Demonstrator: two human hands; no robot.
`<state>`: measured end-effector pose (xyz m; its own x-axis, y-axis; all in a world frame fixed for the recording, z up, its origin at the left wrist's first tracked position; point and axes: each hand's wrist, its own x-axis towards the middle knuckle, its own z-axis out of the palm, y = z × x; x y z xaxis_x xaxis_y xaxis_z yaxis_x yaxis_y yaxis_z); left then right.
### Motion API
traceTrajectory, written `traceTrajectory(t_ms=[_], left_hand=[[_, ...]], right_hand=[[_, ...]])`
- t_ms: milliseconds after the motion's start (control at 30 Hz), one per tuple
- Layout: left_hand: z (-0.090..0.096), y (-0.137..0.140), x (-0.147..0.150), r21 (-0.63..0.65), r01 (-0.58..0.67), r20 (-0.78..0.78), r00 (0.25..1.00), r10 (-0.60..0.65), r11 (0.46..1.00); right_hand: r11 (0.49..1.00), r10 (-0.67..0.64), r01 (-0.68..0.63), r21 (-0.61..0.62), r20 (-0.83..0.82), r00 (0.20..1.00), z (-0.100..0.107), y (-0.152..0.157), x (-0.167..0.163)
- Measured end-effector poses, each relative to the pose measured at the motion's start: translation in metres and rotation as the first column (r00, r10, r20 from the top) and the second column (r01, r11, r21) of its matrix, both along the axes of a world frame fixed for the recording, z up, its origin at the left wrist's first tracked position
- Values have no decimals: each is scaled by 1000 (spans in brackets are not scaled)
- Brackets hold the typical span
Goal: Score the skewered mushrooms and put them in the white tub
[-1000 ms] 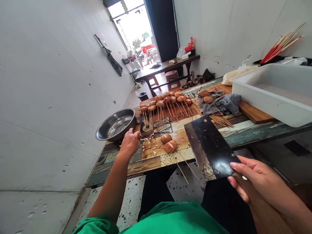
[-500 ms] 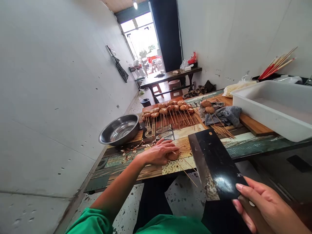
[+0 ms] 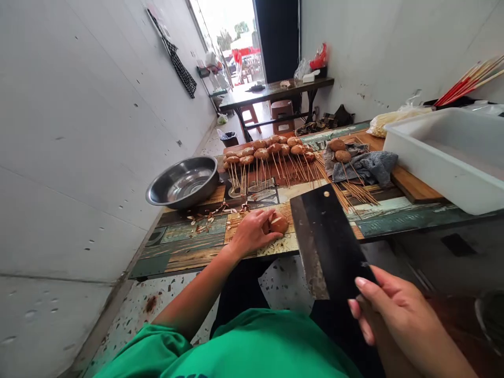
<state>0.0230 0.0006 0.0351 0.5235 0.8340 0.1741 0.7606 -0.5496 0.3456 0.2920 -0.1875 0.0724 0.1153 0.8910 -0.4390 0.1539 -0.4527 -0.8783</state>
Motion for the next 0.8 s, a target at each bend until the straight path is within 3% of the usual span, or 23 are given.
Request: traceTrajectory(t_ms=[133, 300, 633, 800], left_hand=[[-13, -4, -6, 47, -3, 89, 996, -1, 999], [-21, -10, -12, 112, 7, 139, 990, -23, 994], [-30, -9, -12, 143, 29, 193, 980, -57, 989], [-31, -10, -13, 176, 37, 195, 978, -72, 984]], right_hand=[[999, 19, -20, 32, 29, 999, -3, 6, -22], [998, 57, -57, 13, 39, 998, -13, 14, -21], [997, 66, -64, -43, 50, 997, 9, 29, -14], [974, 189, -184, -132, 23, 982, 15, 38, -10]])
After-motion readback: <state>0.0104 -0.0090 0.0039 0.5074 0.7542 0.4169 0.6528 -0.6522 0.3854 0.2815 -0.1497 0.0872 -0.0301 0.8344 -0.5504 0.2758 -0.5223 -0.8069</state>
